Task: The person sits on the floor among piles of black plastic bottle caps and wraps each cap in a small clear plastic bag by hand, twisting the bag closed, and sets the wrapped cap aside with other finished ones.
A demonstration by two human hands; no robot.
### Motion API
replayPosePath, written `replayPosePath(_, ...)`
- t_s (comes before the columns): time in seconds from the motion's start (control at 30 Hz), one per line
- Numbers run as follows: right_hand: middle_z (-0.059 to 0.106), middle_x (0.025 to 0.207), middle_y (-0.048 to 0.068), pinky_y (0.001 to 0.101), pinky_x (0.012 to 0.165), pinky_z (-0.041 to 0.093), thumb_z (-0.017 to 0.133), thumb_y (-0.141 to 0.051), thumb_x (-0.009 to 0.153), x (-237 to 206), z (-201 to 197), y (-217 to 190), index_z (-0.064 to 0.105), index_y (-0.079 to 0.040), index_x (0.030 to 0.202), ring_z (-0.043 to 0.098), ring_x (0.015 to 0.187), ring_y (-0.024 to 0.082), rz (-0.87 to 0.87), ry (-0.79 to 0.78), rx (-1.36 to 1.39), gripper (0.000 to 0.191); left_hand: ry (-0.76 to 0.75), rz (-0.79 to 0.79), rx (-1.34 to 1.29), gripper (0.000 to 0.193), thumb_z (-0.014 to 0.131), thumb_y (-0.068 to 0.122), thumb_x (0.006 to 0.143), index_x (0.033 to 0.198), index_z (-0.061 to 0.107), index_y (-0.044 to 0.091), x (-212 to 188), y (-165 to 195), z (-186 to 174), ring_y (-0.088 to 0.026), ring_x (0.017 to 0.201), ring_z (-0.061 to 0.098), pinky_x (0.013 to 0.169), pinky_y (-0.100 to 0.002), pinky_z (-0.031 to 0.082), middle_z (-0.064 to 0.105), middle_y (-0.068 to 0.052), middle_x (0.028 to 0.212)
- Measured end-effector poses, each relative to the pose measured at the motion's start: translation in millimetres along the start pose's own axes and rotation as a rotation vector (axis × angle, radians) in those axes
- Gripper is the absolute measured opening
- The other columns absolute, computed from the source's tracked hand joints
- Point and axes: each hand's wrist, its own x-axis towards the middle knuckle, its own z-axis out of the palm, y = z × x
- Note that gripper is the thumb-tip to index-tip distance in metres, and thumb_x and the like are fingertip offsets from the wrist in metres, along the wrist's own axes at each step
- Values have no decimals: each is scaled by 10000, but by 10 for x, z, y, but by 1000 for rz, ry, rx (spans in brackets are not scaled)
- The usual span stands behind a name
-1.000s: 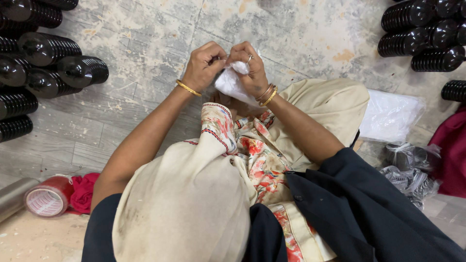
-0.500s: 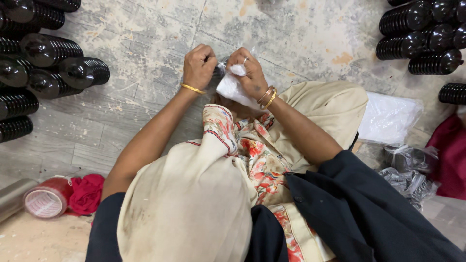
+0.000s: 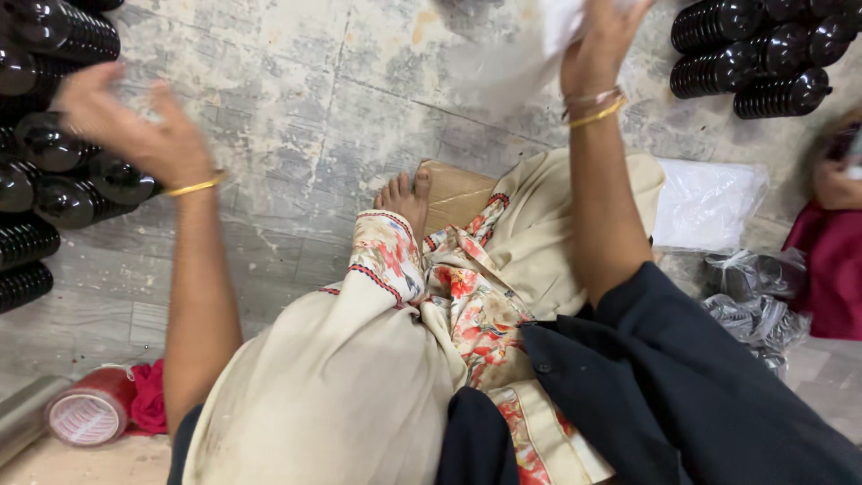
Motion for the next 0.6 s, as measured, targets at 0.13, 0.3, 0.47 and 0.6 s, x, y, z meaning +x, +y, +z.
replayPosePath(0.13,677,1185,102,419,1026,540,644,85,1005,-526,-66,80,577,-12,1252,654,1121,246,110,-266,113,274,86,-153,395,454,759,325,967,1276,550,67,-85,-357,-497,-332,1202,441,961,-518,368,483,-154,1223)
replayPosePath(0.3,718,1088,108,442,767,610,628,-19,967,-800,60,-142,604,-44,1236,711,949,272,220,-394,145,272,-195,-279,705,320,621,260,962,1204,536,69,-465,-497,-751,-403,1228,414,935,-552,351,466,-191,1290)
replayPosePath(0.47,702,1122,94,391,830,603,623,17,1058,-928,155,-114,596,-17,1295,690,967,217,190,-273,102,241,-159,-264,542,379,592,250,998,1281,527,6,-691,-448,-715,-410,1224,433,983,-553,358,467,-192,1320)
replayPosePath(0.6,720,1104,89,388,846,602,644,-6,977,-1016,252,-131,625,-8,1263,700,984,216,387,-381,117,286,-145,-275,402,368,521,349,1106,1267,549,20,-705,-358,-593,-378,1249,435,1074,-555,360,458,-190,1299)
